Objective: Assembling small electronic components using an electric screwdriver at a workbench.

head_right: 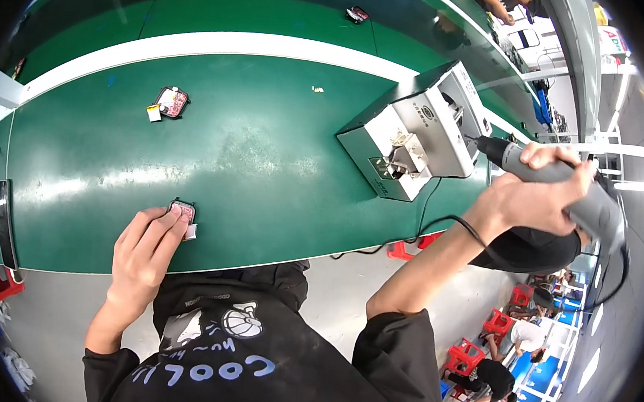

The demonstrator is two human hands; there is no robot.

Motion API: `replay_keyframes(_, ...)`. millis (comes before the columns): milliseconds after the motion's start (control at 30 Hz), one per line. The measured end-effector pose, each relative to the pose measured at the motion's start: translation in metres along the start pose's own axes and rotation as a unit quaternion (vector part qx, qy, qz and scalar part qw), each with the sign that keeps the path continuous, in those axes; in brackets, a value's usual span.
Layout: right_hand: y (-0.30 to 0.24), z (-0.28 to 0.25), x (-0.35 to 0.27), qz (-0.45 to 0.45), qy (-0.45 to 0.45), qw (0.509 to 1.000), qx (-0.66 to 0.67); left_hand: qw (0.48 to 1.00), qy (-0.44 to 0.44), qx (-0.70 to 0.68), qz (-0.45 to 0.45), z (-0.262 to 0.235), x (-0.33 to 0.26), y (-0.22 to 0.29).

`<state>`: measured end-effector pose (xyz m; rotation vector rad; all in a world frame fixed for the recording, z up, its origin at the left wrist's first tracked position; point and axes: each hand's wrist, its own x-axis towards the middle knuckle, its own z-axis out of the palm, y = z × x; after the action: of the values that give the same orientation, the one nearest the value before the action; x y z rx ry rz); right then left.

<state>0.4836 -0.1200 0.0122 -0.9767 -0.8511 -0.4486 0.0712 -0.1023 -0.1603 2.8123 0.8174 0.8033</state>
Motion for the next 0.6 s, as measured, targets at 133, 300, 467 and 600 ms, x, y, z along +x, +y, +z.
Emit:
replay_keyframes(133, -0.031, -0.009, -0.014, 0.014, -0.065, 0.995, 0.075, 1.0, 0.001, -0.014, -0.012, 0.006, 0.011, 0.006)
replay_keyframes(300, -0.025, -0.008, -0.042, 0.199, -0.146, 0.952, 0.182, 0.999, -0.013, -0.027, 0.01, 0.015, 0.03, 0.016)
replay_keyframes(467, -0.006, -0.014, -0.058, 0.214, -0.161, 0.953, 0.14, 0.999, -0.031, -0.029, 0.013, 0.014, 0.035, 0.02)
replay_keyframes(600, 0.002, -0.014, -0.06, 0.218, -0.167, 0.95, 0.148, 0.999, -0.032, -0.03, 0.011, 0.014, 0.037, 0.02)
